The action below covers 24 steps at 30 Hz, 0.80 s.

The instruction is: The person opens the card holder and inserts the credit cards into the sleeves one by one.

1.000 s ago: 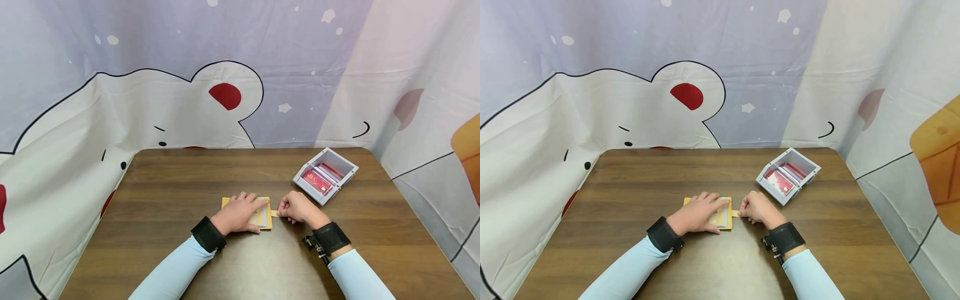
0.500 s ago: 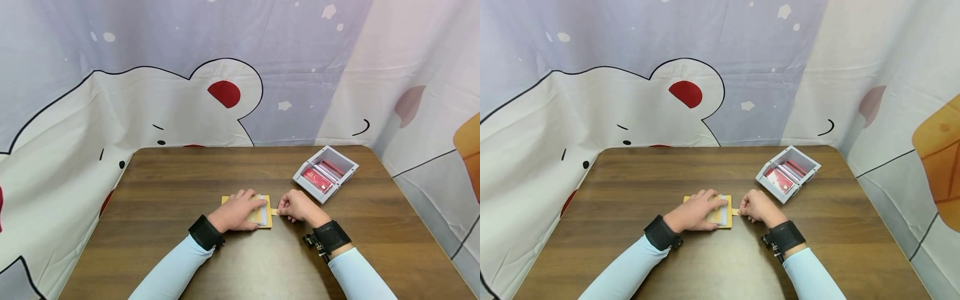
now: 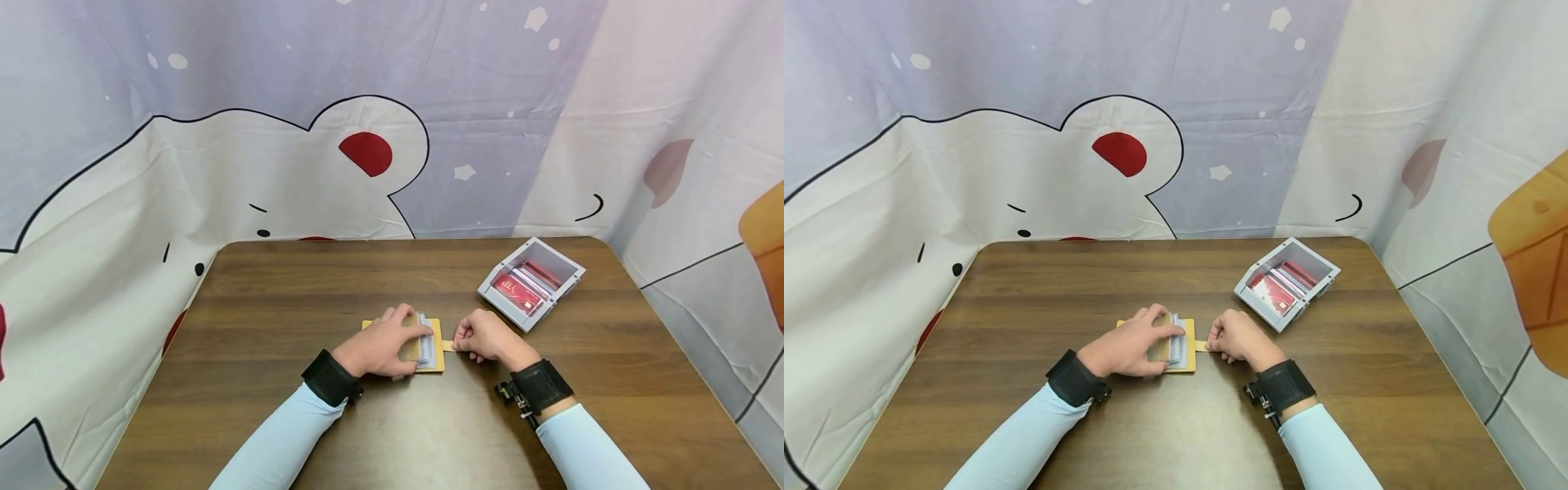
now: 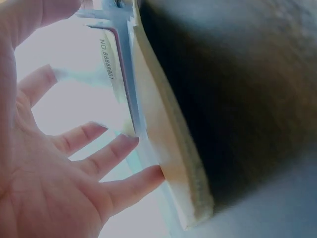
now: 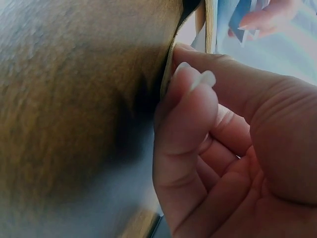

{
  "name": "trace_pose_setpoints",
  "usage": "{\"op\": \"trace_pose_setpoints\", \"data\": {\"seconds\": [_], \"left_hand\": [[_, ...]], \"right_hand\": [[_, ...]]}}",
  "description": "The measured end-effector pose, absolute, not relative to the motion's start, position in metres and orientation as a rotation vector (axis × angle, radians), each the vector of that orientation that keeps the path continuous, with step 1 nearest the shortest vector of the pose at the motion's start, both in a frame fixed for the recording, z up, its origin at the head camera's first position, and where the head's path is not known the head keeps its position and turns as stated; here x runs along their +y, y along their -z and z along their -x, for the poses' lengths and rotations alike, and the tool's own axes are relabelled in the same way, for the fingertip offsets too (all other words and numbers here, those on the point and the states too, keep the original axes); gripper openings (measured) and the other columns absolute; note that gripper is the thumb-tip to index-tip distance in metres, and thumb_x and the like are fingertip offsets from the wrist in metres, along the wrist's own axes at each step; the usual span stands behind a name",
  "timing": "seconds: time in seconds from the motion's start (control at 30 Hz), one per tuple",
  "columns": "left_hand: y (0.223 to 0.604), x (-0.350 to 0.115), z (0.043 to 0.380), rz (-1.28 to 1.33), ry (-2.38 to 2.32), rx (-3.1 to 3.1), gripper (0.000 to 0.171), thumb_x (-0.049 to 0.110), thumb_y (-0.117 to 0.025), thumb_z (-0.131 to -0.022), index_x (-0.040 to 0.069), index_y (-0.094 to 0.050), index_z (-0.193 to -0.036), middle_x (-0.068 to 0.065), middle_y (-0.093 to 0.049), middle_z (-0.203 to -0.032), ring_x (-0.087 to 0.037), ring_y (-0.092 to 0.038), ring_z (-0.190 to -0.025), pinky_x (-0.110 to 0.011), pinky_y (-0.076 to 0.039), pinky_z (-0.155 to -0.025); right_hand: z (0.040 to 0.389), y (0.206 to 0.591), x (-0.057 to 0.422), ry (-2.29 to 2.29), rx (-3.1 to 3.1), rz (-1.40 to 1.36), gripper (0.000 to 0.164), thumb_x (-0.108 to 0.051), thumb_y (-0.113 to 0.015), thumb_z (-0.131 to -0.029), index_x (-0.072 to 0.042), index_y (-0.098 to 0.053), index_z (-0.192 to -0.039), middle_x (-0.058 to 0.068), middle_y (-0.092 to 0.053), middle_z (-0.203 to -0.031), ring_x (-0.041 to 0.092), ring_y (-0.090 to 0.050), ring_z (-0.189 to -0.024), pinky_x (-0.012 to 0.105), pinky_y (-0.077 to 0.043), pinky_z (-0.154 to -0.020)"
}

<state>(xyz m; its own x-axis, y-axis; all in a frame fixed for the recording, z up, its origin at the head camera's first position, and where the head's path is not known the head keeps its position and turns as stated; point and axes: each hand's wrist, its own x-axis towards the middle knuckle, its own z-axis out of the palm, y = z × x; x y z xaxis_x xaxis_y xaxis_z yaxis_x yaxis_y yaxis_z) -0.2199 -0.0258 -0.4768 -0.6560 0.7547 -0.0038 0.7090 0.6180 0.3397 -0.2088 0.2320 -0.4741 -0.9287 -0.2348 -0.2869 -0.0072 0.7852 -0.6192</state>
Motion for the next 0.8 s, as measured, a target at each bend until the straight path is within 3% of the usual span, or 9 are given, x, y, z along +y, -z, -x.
{"op": "trace_pose_setpoints", "data": {"seconds": [0.17, 0.37, 0.6, 0.8], "left_hand": [[0.478, -0.031, 0.222, -1.193, -0.600, 2.667, 0.062, 0.050, -0.078, -0.086, 0.026, -0.055, -0.138, -0.006, -0.038, -0.150, -0.023, -0.050, -0.121, -0.032, -0.053, -0.092], [0.473, -0.048, 0.223, -1.117, -0.723, 2.621, 0.058, 0.039, -0.082, -0.084, 0.014, -0.053, -0.128, -0.002, -0.039, -0.135, -0.014, -0.054, -0.109, -0.024, -0.051, -0.087], [0.475, -0.074, 0.224, -1.075, -0.613, 2.646, 0.057, 0.034, -0.083, -0.081, 0.013, -0.061, -0.129, -0.002, -0.043, -0.124, -0.016, -0.047, -0.109, -0.030, -0.049, -0.090], [0.481, -0.082, 0.226, -1.114, -0.487, 2.686, 0.055, 0.039, -0.086, -0.082, 0.017, -0.070, -0.130, -0.004, -0.053, -0.129, -0.020, -0.050, -0.114, -0.037, -0.049, -0.099]], "right_hand": [[0.210, 0.475, 0.232, 0.912, 2.628, 0.191, 0.016, -0.009, -0.078, -0.089, -0.010, -0.072, -0.074, -0.001, -0.061, -0.058, 0.009, -0.056, -0.046, 0.026, -0.051, -0.047], [0.210, 0.477, 0.233, 0.902, 2.630, 0.180, 0.017, -0.010, -0.078, -0.089, -0.011, -0.072, -0.073, -0.001, -0.061, -0.058, 0.010, -0.056, -0.047, 0.027, -0.052, -0.049], [0.211, 0.476, 0.232, 0.895, 2.628, 0.210, 0.017, -0.011, -0.079, -0.088, -0.011, -0.073, -0.073, -0.001, -0.062, -0.057, 0.009, -0.056, -0.047, 0.027, -0.051, -0.049], [0.210, 0.475, 0.233, 0.906, 2.621, 0.224, 0.016, -0.010, -0.079, -0.088, -0.010, -0.073, -0.074, 0.000, -0.063, -0.059, 0.010, -0.056, -0.047, 0.027, -0.050, -0.049]]}}
